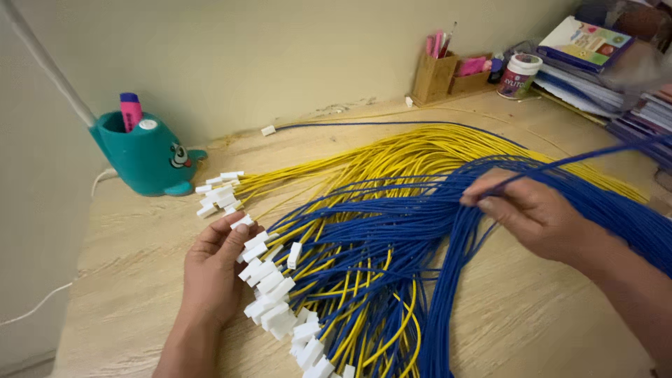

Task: The person assembles yellow and blue cables by inserting the wire ends into white plastic connectors. They work at a wooden desk, handling the cables and connectors by hand to create a series of connected units.

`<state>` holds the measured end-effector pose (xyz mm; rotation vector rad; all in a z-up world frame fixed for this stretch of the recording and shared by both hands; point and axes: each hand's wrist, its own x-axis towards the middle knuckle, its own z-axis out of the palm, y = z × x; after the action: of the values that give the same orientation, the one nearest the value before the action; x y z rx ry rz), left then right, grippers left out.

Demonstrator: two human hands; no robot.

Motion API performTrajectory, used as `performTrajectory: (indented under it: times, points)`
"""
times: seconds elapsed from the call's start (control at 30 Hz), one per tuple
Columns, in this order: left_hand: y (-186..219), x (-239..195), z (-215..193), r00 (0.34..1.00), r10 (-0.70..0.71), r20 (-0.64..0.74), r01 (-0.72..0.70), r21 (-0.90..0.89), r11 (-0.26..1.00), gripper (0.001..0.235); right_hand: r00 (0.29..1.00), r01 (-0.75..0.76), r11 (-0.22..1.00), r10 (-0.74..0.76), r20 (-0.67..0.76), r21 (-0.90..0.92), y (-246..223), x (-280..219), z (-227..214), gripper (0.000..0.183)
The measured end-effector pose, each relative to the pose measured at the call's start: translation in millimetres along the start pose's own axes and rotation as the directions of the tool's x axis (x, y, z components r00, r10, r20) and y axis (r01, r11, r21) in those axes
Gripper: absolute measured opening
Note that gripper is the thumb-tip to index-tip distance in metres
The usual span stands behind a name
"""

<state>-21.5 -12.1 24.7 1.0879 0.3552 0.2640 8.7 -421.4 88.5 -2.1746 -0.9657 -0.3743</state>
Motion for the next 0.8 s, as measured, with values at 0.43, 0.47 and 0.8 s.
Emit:
performTrajectory:
  times: [0.43, 0.47, 0.8]
  points:
    - [-10, 9, -6, 1.000, -0.014, -0.018, 0.010, -0.187, 0.982, 0.020, 0.986, 0.080, 0.993, -0.066, 0.151, -0.089, -31, 111, 119, 0.022]
    - [-14, 12, -8, 1.000, 0.010, 0.023, -0.006, -0.192, 0.981, 0.020, 0.991, -0.042, 0.993, 0.056, 0.125, -0.110, -22, 119, 129, 0.021]
    - [-17, 23, -9, 0.993, 0.053, 0.107, -0.030, -0.206, 0.978, 0.019, 0.873, -0.428, 0.873, 0.466, 0.144, -0.232, -44, 168, 152, 0.024]
